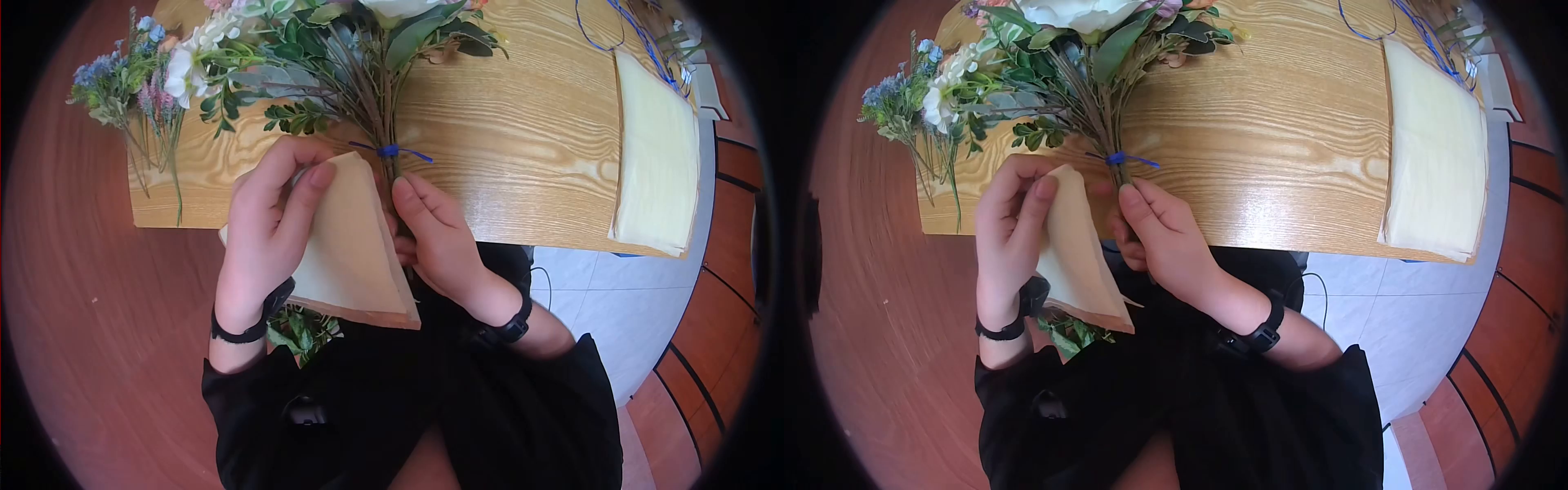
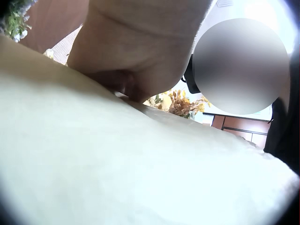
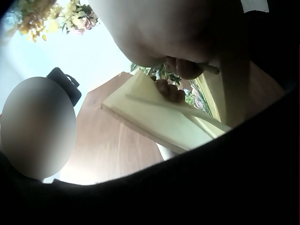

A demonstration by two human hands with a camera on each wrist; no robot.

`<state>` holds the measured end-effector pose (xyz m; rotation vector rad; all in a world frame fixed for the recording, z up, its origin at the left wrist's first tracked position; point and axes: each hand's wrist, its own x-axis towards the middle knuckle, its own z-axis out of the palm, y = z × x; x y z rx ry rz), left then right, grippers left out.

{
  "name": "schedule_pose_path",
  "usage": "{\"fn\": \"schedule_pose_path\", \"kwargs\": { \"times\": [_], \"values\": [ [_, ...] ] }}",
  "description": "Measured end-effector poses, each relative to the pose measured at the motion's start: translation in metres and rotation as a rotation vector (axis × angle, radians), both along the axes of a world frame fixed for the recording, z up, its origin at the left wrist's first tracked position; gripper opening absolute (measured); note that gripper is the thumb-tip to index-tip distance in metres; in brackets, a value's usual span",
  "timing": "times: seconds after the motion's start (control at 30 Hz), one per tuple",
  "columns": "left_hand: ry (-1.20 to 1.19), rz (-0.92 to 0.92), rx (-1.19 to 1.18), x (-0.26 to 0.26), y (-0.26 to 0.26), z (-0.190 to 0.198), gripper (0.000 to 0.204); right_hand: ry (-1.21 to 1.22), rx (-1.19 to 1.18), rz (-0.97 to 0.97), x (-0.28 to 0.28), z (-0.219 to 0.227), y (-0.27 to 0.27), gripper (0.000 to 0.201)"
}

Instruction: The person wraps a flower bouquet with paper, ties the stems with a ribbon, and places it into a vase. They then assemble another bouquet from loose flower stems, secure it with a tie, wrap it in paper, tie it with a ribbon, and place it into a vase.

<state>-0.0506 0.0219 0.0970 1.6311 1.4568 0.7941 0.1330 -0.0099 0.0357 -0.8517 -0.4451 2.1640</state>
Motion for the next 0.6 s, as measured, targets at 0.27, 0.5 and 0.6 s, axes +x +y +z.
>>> {"fn": "schedule_pose_path", "kwargs": {
  "times": [0.27,0.5,0.6],
  "values": [
    [-0.236,-0.002,-0.092,0.005,0.000,-0.001,0.011,0.602,-0.064,-0.017,0.001,-0.011,-0.002,0.038],
    [-0.310,-0.005,-0.226,0.003,-0.003,0.001,0.011,0.713,-0.117,0.086,-0.001,-0.013,0.002,0.041],
    [-0.261,0.024,-0.246,-0.001,-0.007,0.002,0.011,0.572,-0.019,0.043,-0.001,-0.013,0.003,0.045]
  ]
}}
